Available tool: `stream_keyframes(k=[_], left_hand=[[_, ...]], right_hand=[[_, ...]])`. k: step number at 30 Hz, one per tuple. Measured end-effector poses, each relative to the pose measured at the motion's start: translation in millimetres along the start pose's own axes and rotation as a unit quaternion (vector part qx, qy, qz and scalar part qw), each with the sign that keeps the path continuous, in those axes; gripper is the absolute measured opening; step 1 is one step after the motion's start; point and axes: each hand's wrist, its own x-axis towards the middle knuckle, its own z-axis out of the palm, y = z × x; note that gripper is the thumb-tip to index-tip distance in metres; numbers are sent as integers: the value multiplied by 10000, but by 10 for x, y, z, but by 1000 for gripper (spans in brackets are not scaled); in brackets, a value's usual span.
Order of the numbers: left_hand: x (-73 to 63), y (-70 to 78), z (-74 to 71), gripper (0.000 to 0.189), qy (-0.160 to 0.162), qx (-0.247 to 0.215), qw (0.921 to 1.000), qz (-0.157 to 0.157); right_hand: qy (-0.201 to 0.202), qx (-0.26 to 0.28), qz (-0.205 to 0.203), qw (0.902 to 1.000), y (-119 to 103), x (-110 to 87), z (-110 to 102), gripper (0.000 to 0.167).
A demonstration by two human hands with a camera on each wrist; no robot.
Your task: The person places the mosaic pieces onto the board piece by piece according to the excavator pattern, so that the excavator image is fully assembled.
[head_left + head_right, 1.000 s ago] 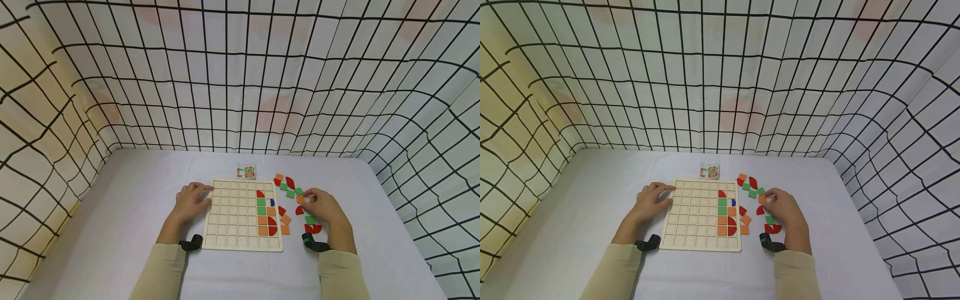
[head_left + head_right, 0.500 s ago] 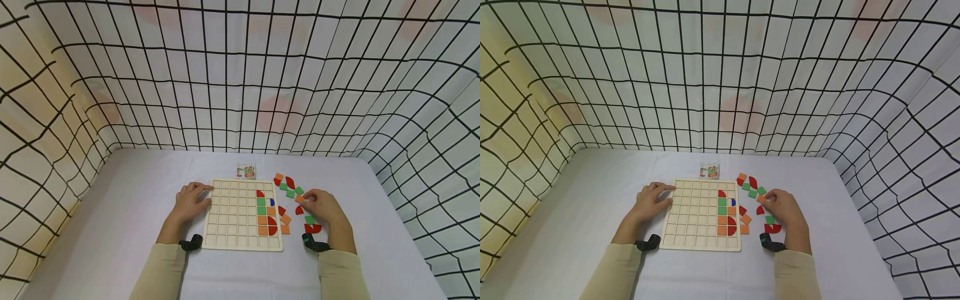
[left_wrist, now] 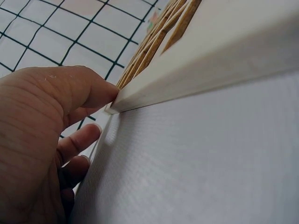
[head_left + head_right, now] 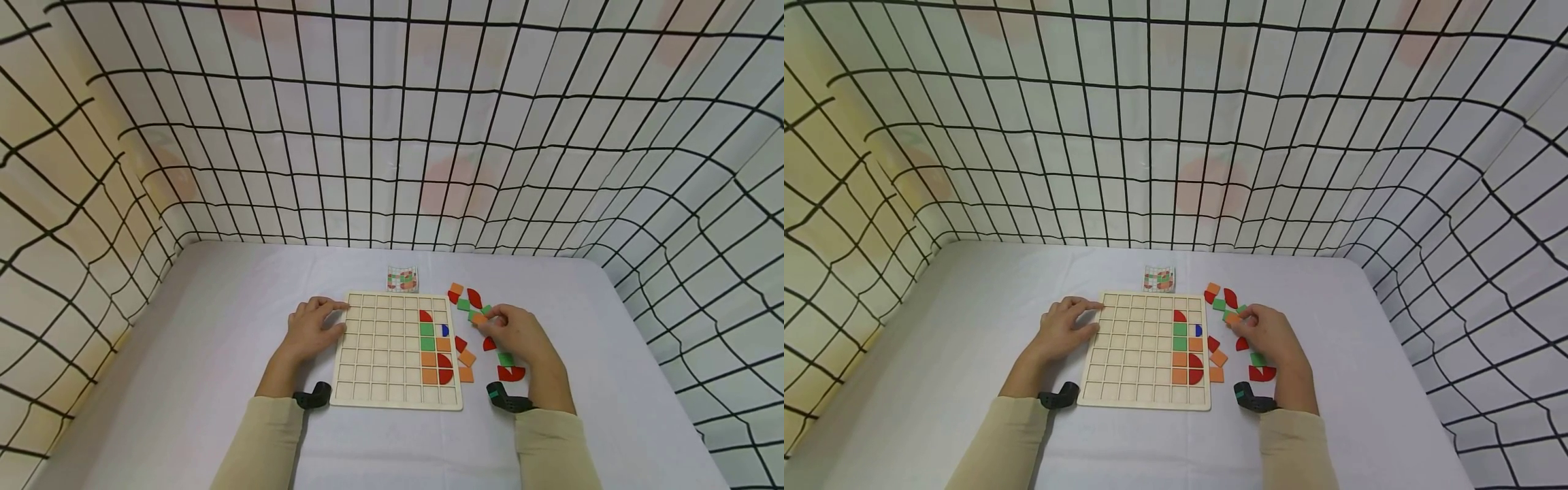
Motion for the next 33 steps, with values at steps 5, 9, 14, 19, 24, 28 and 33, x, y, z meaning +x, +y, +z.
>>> stream_keyframes(k=[5, 9, 14, 19, 24, 28, 33], left_hand=[[3, -10, 6, 42, -19, 5, 10000, 22], [5, -24, 10, 41, 9, 19, 10000, 60], [0, -32, 11, 41, 74, 11, 9999, 119], [6, -32, 11, 41, 11, 0, 10000, 73], [9, -35, 5, 42, -20, 35, 10000, 41], [4, -36, 7, 41, 21, 26, 10000, 23], [4, -31, 15, 42, 85, 62, 9999, 27]], right_hand=[[-2, -20, -231, 9997, -74, -4, 45, 41], [26, -75, -483, 9988, -130, -17, 88, 41], [51, -50, -657, 9978, -229, -42, 144, 42], [62, -77, -867, 9962, -336, -55, 197, 38], [61, -202, -1047, 9943, -423, -15, 273, 32], [41, -216, -1223, 9922, -481, 4, 336, 31], [99, -201, -1478, 9888, -565, 2, 389, 31]])
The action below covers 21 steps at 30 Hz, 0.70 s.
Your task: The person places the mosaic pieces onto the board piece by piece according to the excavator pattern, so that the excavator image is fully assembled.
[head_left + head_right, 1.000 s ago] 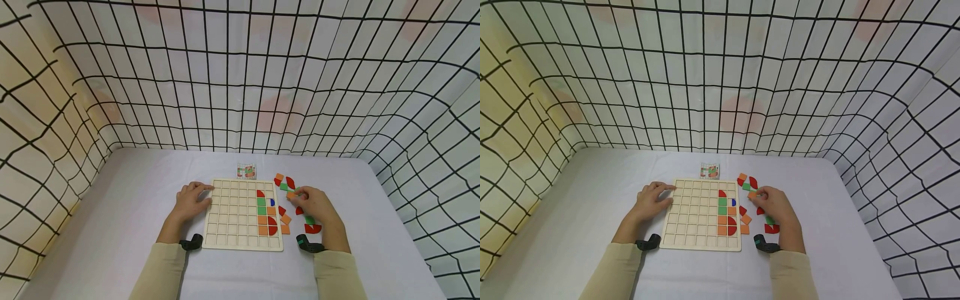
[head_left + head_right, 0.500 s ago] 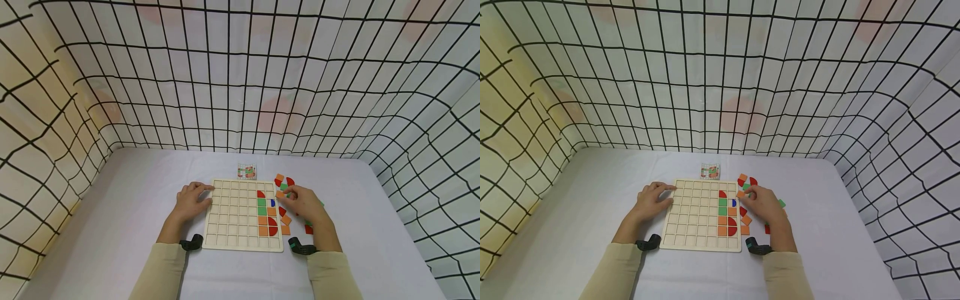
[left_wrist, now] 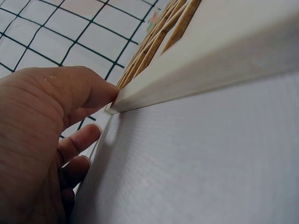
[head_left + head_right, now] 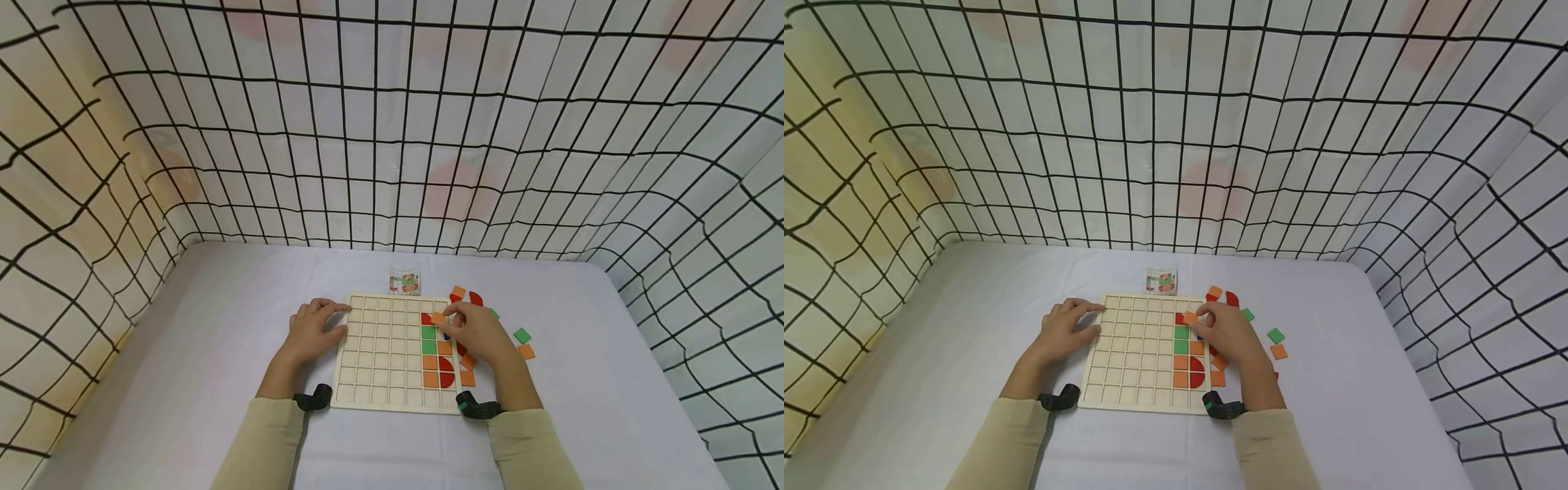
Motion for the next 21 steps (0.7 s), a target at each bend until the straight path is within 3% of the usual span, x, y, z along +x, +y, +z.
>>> stream_keyframes(k=[6, 14, 21], left_hand=[[3, 2, 1, 41, 0, 34, 10000, 8], [-1, 7, -5, 42, -74, -3, 10000, -1], [7, 3, 1, 42, -60, -19, 10000, 15]], right_hand=[[-138, 92, -7, 9999, -104, 35, 47, 27], [-241, -258, -477, 9982, -216, 142, 137, 25], [-300, -465, -657, 9963, -276, 224, 204, 27]])
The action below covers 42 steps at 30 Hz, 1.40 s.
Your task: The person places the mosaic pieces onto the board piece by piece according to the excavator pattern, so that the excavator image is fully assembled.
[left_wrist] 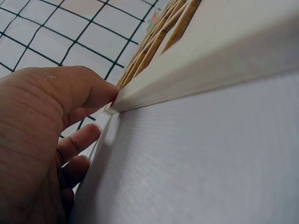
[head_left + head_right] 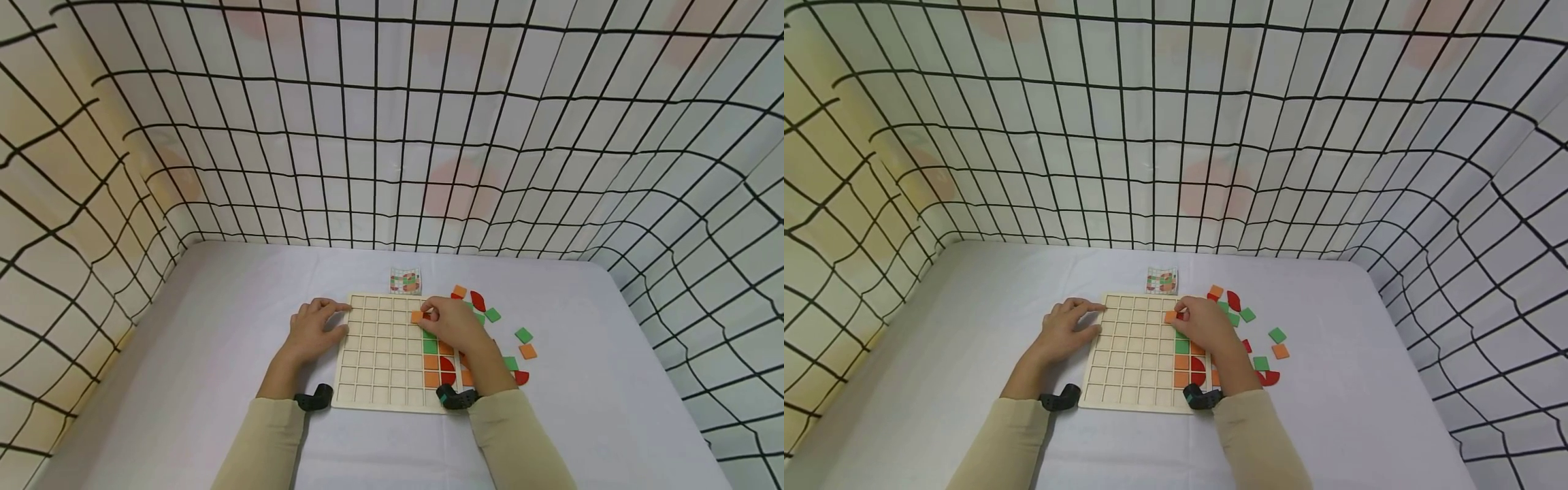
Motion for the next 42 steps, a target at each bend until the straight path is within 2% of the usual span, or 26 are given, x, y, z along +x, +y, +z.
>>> stream_keyframes(k=[11, 16, 21, 25, 36, 42], left_hand=[[8, -3, -2, 42, -26, 26, 10000, -9], [8, -1, 5, 42, -15, 15, 10000, -15], [3, 12, 3, 42, -36, -1, 10000, -31], [-3, 19, -7, 42, -46, 1, 10000, -51], [-13, 4, -14, 42, -10, -18, 10000, -38], [-11, 10, -13, 42, -31, -11, 10000, 5]], right_hand=[[-146, 220, 7, 9997, 9, 22, 52, 31], [-212, 535, 326, 9978, 59, -37, -57, 32], [-57, 473, 659, 9967, 203, -133, -222, 32], [77, 219, 738, 9970, 349, -233, -331, 31], [-161, 315, 961, 9947, 750, -552, -424, 27], [-419, 355, 1341, 9895, 907, -684, -524, 28]])
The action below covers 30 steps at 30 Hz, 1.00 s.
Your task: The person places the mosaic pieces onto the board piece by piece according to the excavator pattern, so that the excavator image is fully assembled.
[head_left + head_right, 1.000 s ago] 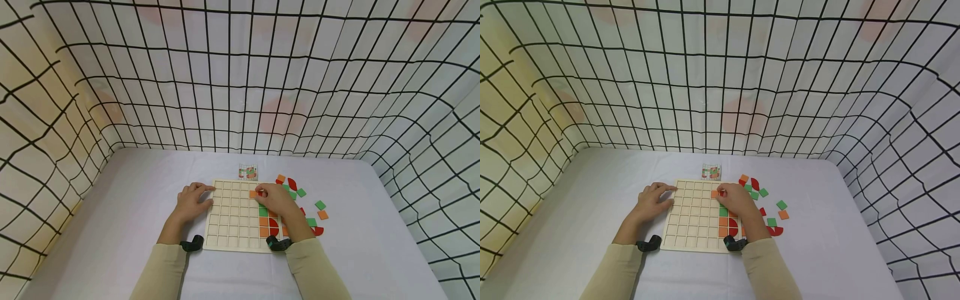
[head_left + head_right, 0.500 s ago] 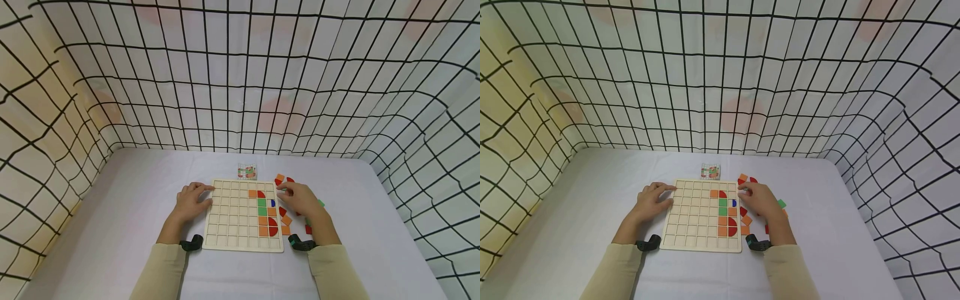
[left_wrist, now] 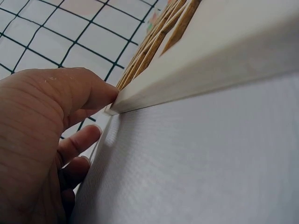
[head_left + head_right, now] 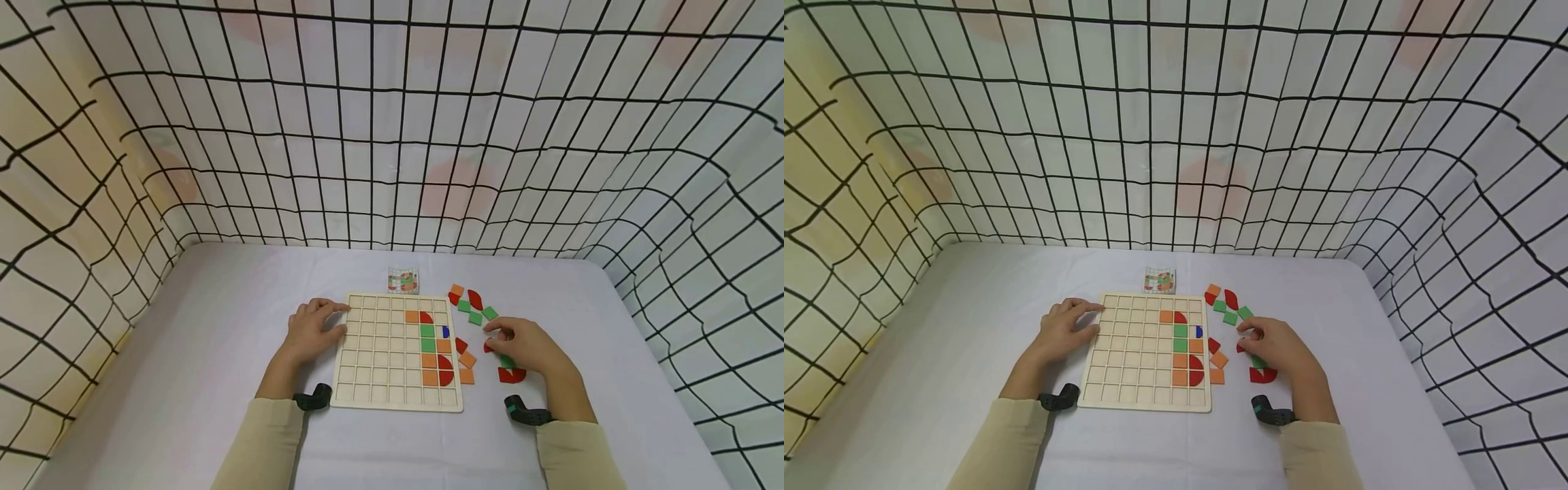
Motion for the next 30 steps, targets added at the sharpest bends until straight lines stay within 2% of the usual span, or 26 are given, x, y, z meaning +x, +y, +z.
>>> stream_keyframes(k=[10, 19, 30], left_hand=[[4, 2, 0, 41, 12, -4, 10000, -7], [-2, 9, -8, 41, -8, -19, 10000, -9], [-2, 1, -2, 42, -27, -30, 10000, -13]], right_hand=[[-279, 104, 107, 9995, 118, -47, -73, 36], [-80, -6, 279, 9996, 59, -24, 9, 32], [173, -242, 50, 9995, 29, 5, 92, 31]])
